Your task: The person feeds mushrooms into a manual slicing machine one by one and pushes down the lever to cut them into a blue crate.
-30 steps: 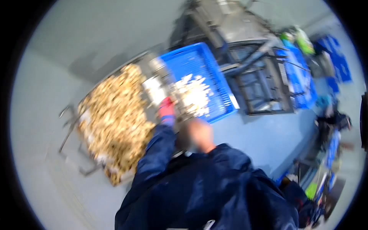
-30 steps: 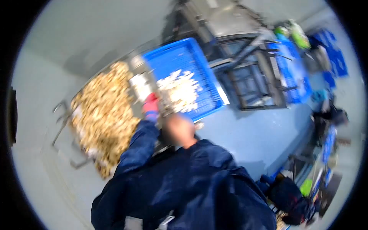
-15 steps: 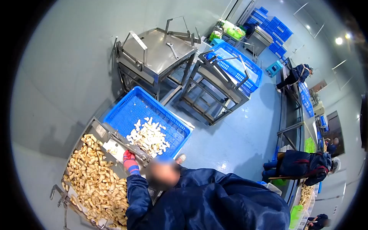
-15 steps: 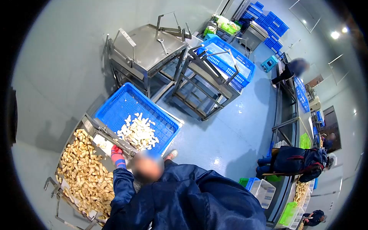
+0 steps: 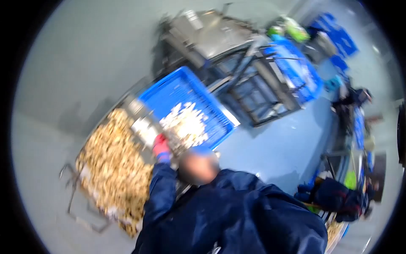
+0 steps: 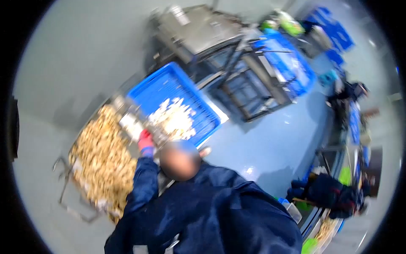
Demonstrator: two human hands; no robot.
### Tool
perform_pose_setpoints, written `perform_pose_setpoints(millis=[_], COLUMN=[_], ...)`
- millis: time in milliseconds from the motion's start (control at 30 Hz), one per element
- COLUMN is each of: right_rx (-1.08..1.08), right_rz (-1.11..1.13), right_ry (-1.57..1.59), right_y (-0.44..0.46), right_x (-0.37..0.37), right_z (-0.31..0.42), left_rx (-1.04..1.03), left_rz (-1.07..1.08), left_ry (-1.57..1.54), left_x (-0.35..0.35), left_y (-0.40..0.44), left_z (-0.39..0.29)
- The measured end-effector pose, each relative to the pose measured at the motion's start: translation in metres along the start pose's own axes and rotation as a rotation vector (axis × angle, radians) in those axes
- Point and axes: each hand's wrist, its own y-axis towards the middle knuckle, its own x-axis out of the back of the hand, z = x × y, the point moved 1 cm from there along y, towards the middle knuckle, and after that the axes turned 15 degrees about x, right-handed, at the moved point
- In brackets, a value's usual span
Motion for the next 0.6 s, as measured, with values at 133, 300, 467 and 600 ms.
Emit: perform_pose_setpoints(millis=[133,300,467,600], right_rx=[0.659,0.270,0.143,0.048], right_rz=[-0.020,0.014,0.012,-0.051], right_ry=[-0.174,0.073,0.016,-0.050], right_y=[0.021,0.014,-0.001,0.003], right_x=[0.033,0.042,0.025,0.024], right_z=[0.009,0.005,-0.004,-0.006], left_rx=[-0.156,-0.052,0.105,0.117], left_rz=[-0.056,-0.111,0.023,-0.057], left_ry=[0.080,0.019,-0.189,-0.089], left_x=[0.006,0.004,-0.006,-0.009], left_y=[0.008,-0.011,-0.005,0.009], left_z=[0.016,-0.003,-0.003,-0.003])
